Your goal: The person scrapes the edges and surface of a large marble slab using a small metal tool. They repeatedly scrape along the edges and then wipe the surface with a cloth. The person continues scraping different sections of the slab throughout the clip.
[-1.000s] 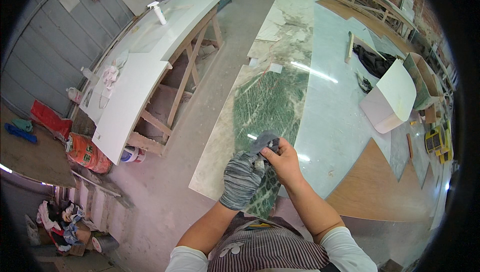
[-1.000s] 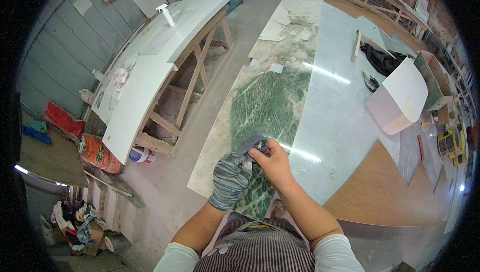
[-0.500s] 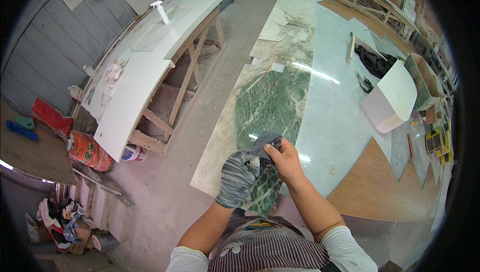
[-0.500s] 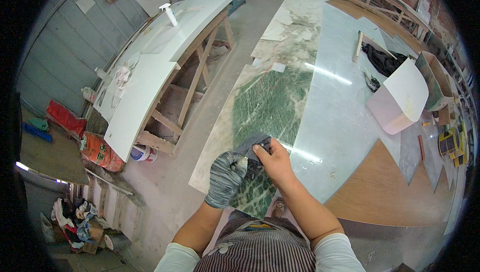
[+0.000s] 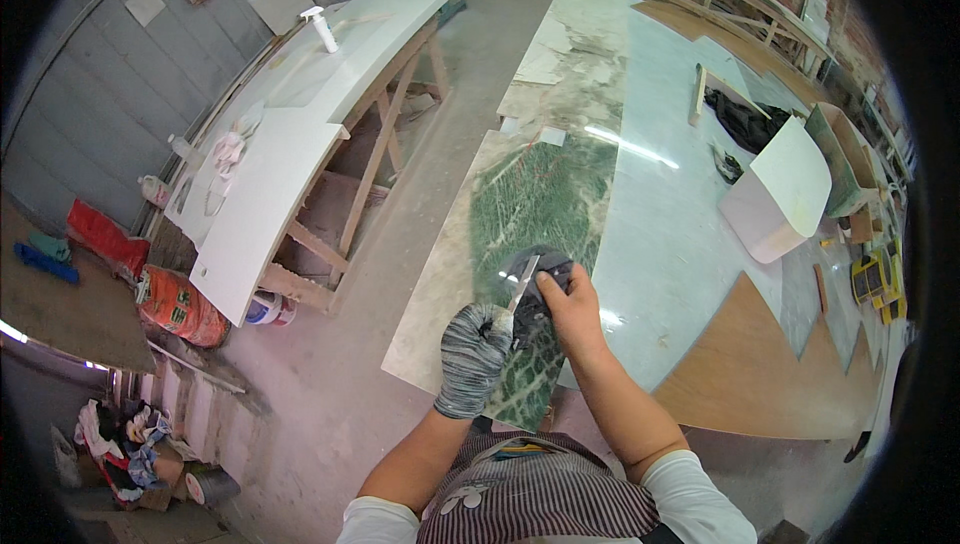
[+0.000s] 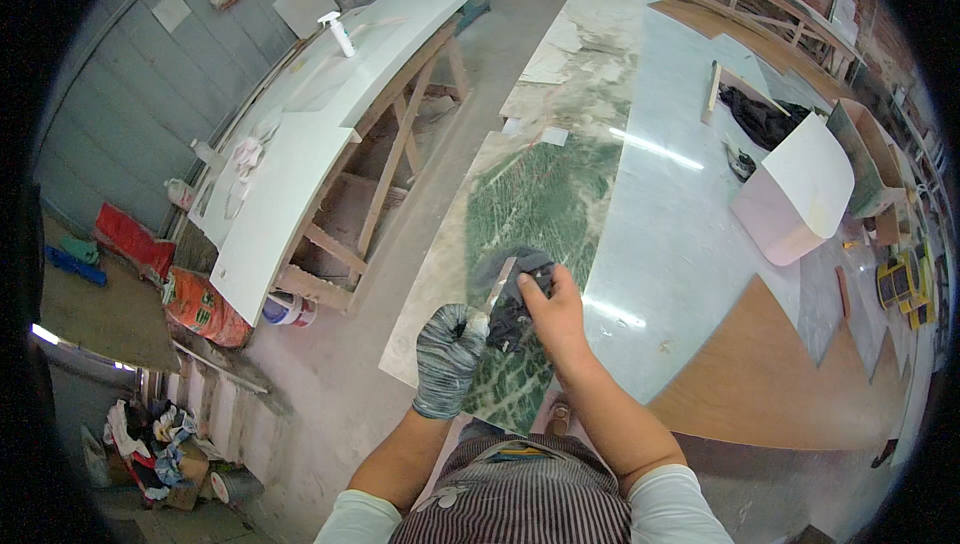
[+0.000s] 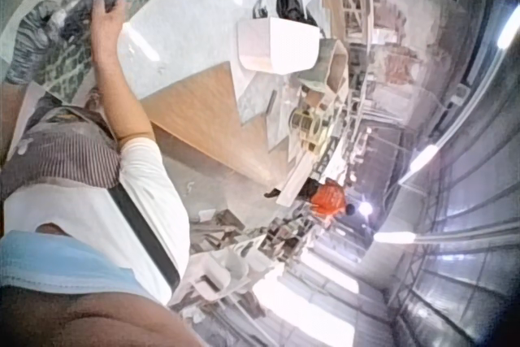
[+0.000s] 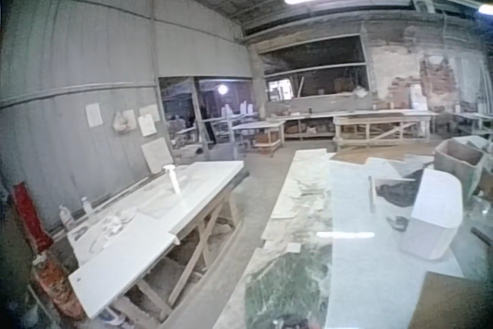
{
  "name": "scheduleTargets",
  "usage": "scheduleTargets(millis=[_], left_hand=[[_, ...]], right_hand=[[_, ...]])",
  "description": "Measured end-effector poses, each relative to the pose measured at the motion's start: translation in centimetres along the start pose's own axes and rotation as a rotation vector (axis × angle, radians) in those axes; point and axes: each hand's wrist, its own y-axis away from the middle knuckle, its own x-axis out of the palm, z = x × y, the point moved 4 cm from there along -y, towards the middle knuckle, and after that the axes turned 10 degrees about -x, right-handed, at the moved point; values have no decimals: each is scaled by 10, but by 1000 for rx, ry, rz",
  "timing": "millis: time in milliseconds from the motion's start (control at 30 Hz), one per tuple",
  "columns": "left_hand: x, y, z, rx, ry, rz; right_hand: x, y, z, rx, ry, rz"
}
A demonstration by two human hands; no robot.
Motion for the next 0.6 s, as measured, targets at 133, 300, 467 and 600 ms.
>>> scheduleTargets(millis=[133, 300, 467, 600], left_hand=[[5, 0, -6, 13, -133, -51], [10, -2, -6, 63, -147, -73], [11, -2, -4, 84, -117, -89], [15, 1, -17, 100, -125, -35]], right_hand=[[6, 15, 12, 71, -88, 45], [-2, 26, 12, 75, -156, 140], [-6, 24, 4, 312, -495, 20], [-6, 21, 0, 228, -342, 184]])
